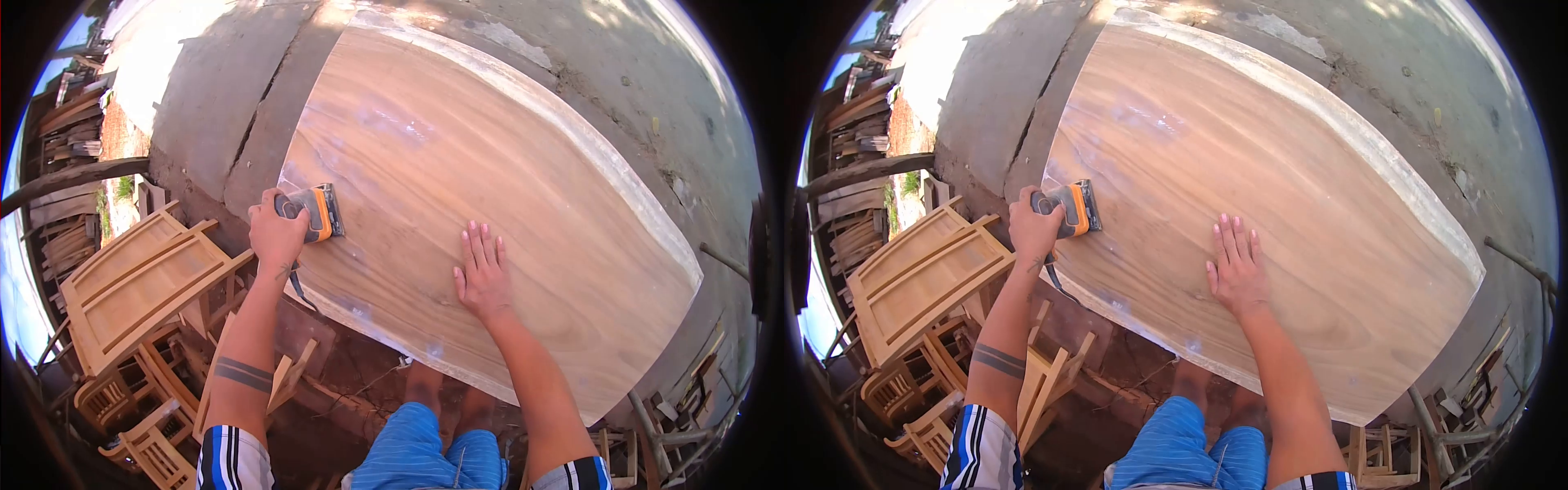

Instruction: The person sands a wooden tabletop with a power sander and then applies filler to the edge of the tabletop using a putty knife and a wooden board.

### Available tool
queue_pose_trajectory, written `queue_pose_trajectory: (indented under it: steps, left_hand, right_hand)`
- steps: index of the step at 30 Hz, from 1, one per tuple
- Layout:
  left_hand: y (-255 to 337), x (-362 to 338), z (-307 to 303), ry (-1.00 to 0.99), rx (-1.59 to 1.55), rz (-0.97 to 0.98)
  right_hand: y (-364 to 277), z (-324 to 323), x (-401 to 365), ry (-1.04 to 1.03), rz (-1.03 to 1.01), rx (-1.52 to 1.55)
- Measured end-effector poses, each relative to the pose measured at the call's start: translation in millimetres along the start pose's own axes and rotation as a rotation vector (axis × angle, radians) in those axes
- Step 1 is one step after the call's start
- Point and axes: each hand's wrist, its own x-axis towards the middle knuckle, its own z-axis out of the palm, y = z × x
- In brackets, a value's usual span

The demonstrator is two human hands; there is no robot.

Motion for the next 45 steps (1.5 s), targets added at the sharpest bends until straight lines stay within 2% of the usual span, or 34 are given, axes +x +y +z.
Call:
queue_pose_trajectory:
  steps: [2, 5, 8, 9, 11, 13, 17, 20, 23, 25, 30, 31, 34, 39, 42, 45]
  left_hand:
    - [-7, -48, 2, -0.034, -0.055, 0.120]
    - [-14, -119, 7, -0.065, -0.047, 0.375]
    - [-9, -132, 5, -0.119, -0.049, 0.528]
    - [-4, -118, 5, -0.082, -0.048, 0.491]
    - [5, -80, 1, -0.075, -0.094, 0.300]
    - [2, -33, 4, 0.024, -0.044, 0.229]
    - [-1, 54, -5, 0.023, 0.032, -0.076]
    - [-13, 90, -4, 0.067, 0.015, -0.168]
    - [-20, 75, -8, 0.023, 0.036, -0.175]
    - [-22, 37, -10, -0.025, 0.027, -0.118]
    - [-25, -91, -2, -0.058, -0.061, 0.228]
    - [-22, -105, -1, -0.080, -0.068, 0.310]
    - [-9, -102, 0, -0.118, -0.089, 0.368]
    - [-6, 10, 3, 0.033, -0.022, 0.078]
    - [-7, 76, -10, 0.010, -0.002, -0.179]
    - [-23, 93, -12, 0.022, 0.007, -0.300]
  right_hand:
    - [0, 1, -1, 0.008, -0.092, 0.045]
    - [0, 3, -1, 0.041, -0.111, -0.023]
    - [1, 6, -1, 0.048, -0.098, -0.020]
    - [1, 6, 1, 0.046, -0.090, -0.022]
    - [-1, 4, 0, 0.029, -0.081, -0.022]
    - [1, 5, 0, 0.025, -0.082, -0.028]
    - [0, 7, 1, 0.037, -0.082, -0.038]
    - [0, 6, 1, 0.038, -0.092, -0.062]
    - [-1, 5, 3, 0.026, -0.082, -0.056]
    - [-2, 5, 3, 0.027, -0.063, -0.040]
    - [-4, 3, 5, 0.024, -0.033, -0.029]
    - [-4, 3, 4, 0.024, -0.033, -0.023]
    - [-5, 3, 3, 0.027, -0.027, -0.031]
    - [-3, 3, 4, 0.012, -0.034, -0.072]
    - [-5, 2, 5, 0.017, -0.024, -0.065]
    - [-5, 1, 3, 0.016, -0.024, -0.069]
